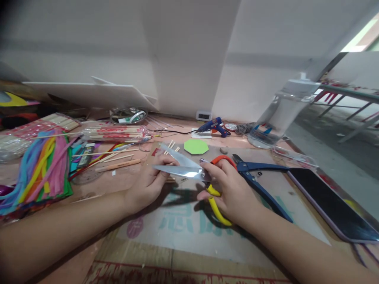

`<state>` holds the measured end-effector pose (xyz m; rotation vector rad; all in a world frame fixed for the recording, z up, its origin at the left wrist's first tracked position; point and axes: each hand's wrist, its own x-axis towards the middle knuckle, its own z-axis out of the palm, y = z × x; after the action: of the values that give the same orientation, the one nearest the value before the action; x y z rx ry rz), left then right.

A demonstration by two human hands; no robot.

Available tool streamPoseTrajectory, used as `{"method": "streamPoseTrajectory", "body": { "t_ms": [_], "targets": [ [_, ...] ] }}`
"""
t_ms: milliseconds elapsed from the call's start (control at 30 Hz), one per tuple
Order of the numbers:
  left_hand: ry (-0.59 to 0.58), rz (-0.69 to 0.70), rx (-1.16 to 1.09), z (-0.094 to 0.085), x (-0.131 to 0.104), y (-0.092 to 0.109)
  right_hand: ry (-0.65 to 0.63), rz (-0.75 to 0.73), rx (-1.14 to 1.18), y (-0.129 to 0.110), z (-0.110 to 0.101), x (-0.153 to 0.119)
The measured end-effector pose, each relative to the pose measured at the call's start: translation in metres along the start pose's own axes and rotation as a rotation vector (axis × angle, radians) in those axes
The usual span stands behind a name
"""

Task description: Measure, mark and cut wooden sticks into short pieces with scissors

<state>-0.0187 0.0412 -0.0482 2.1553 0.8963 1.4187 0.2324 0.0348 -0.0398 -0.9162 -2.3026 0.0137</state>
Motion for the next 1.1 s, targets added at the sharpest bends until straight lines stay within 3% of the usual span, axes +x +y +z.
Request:
{"method": "streamPoseTrajectory", "body": {
  "t_ms": [167, 333, 633, 1100],
  "targets": [
    [-0.011, -0.010, 0.006, 0.001, -0.004, -0.008, -0.023, 0.012, -0.101, 0.008, 0.000, 0.002],
    [-0.045, -0.060, -0.110, 0.005, -0.011, -0.017, -0.020, -0.072, -0.157, 0.001, -0.001, 0.002],
    [-0.068, -0.030, -0.015, -0.001, -0.004, 0.003, -0.076, 0.060, -0.101, 0.001, -0.001, 0.003],
    [-0.067, -0.007, 0.028, -0.002, -0.005, 0.003, -0.068, -0.015, -0.117, -0.001, -0.002, 0.005]
  ]
}}
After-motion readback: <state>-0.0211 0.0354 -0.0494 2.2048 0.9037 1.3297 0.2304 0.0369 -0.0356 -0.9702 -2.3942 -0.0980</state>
